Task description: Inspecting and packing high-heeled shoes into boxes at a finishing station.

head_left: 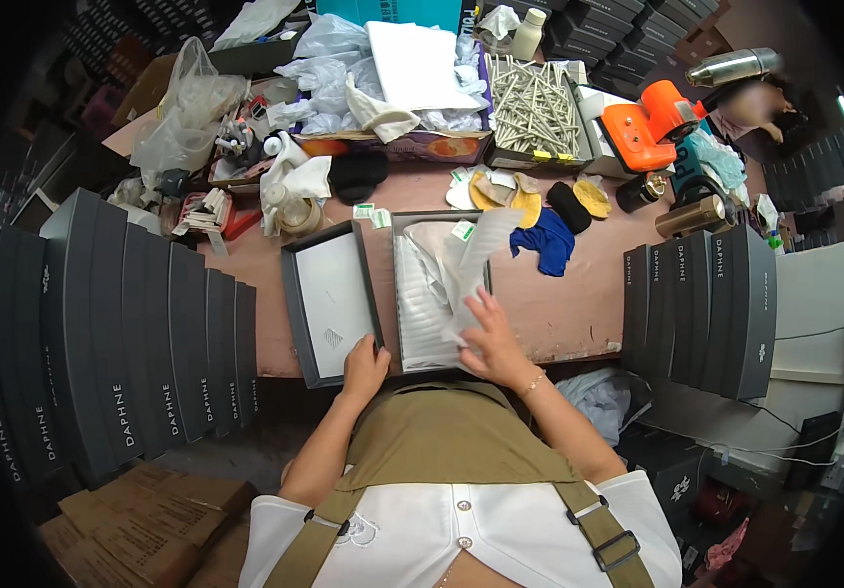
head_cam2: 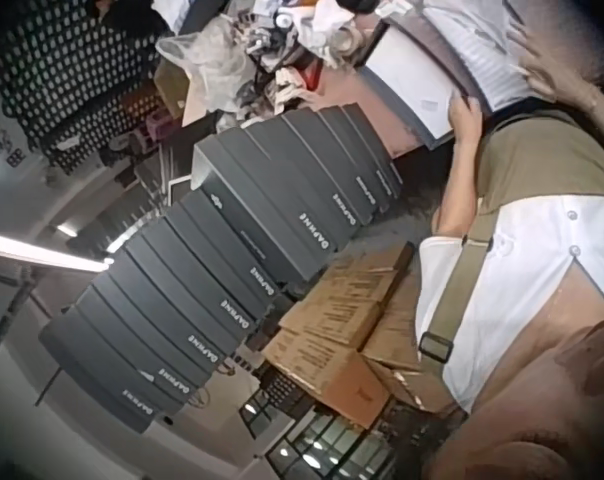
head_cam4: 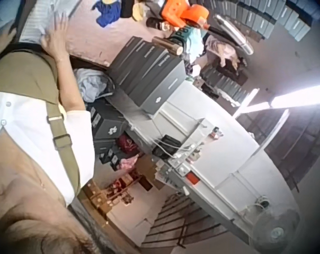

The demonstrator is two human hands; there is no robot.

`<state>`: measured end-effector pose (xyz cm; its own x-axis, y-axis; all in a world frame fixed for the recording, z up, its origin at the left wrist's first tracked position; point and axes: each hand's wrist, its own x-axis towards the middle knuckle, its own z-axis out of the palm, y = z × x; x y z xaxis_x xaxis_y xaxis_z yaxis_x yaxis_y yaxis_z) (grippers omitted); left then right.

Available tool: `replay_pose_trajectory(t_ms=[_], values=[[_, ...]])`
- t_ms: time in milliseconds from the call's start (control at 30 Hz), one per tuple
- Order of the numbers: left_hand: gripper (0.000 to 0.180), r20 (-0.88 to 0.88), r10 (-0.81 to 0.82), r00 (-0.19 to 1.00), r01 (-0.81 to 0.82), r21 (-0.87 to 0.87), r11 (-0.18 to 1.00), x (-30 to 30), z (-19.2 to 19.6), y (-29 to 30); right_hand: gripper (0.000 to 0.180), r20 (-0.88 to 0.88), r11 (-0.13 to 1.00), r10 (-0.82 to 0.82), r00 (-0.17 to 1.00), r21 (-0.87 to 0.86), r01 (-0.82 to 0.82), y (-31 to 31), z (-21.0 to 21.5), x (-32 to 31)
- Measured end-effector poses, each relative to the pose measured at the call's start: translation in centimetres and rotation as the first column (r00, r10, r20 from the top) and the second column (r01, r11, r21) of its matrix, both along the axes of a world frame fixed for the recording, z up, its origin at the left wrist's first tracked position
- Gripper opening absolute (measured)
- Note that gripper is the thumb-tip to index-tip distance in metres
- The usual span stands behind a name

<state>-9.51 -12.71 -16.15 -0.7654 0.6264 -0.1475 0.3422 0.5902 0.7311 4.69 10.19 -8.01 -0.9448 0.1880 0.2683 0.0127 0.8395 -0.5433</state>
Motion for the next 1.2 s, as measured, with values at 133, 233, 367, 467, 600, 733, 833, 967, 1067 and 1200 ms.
replay_pose_trajectory(t_ms=[133,233,367,467,600,733,833,967,1067,1200], values=[[0.016,0.285,0.079,0.955,-0.175,0.33,0.927,-0.4,9.7,-2.4,0.022,0.3,0.976,0.217,0.929,-0.084,-0.201,-1.0,-3.8,-3.3],[0.018,0.36,-0.089,0.929,-0.12,0.518,0.847,0.1,15.9,-1.1,0.035,0.28,0.684,0.137,0.95,-0.72,0.113,0.1,-6.2,-4.0],[0.023,0.341,-0.149,0.928,-0.048,0.506,0.861,0.2,14.7,4.2,0.055,0.085,-0.233,-0.212,0.974,-0.972,0.034,2.1,-3.0,-1.9],[0.031,0.753,-0.236,0.614,-0.417,0.564,0.713,1.8,6.0,6.7,0.066,0.295,0.205,-0.226,0.928,-0.917,0.342,4.8,-2.1,0.5],[0.037,0.895,-0.32,0.31,-0.566,0.444,0.695,0.3,9.2,5.4,0.075,0.484,0.366,-0.316,0.816,-0.731,0.575,4.2,-5.3,1.1],[0.044,0.884,-0.423,0.199,-0.609,0.45,0.654,-2.8,10.6,5.1,0.072,0.314,0.069,-0.309,0.898,-0.934,0.35,3.2,-3.9,-0.8],[0.041,0.909,-0.409,0.081,-0.569,0.379,0.73,-0.3,11.7,5.8,0.058,0.322,-0.036,-0.338,0.884,-0.943,0.329,4.9,-2.5,1.2],[0.038,0.727,-0.507,0.462,0.062,0.544,0.837,1.6,9.1,7.5,0.047,0.368,-0.02,-0.369,0.853,-0.921,0.389,7.2,0.7,4.9],[0.053,-0.16,-0.371,0.915,0.404,0.368,0.838,1.9,7.8,7.3,0.046,0.451,0.101,-0.473,0.756,-0.825,0.556,7.3,-6.3,7.8],[0.075,0.281,-0.124,0.952,0.049,0.26,0.964,-2.1,3.0,5.3,0.044,0.447,0.325,-0.451,0.772,-0.724,0.609,3.7,-6.2,1.3]])
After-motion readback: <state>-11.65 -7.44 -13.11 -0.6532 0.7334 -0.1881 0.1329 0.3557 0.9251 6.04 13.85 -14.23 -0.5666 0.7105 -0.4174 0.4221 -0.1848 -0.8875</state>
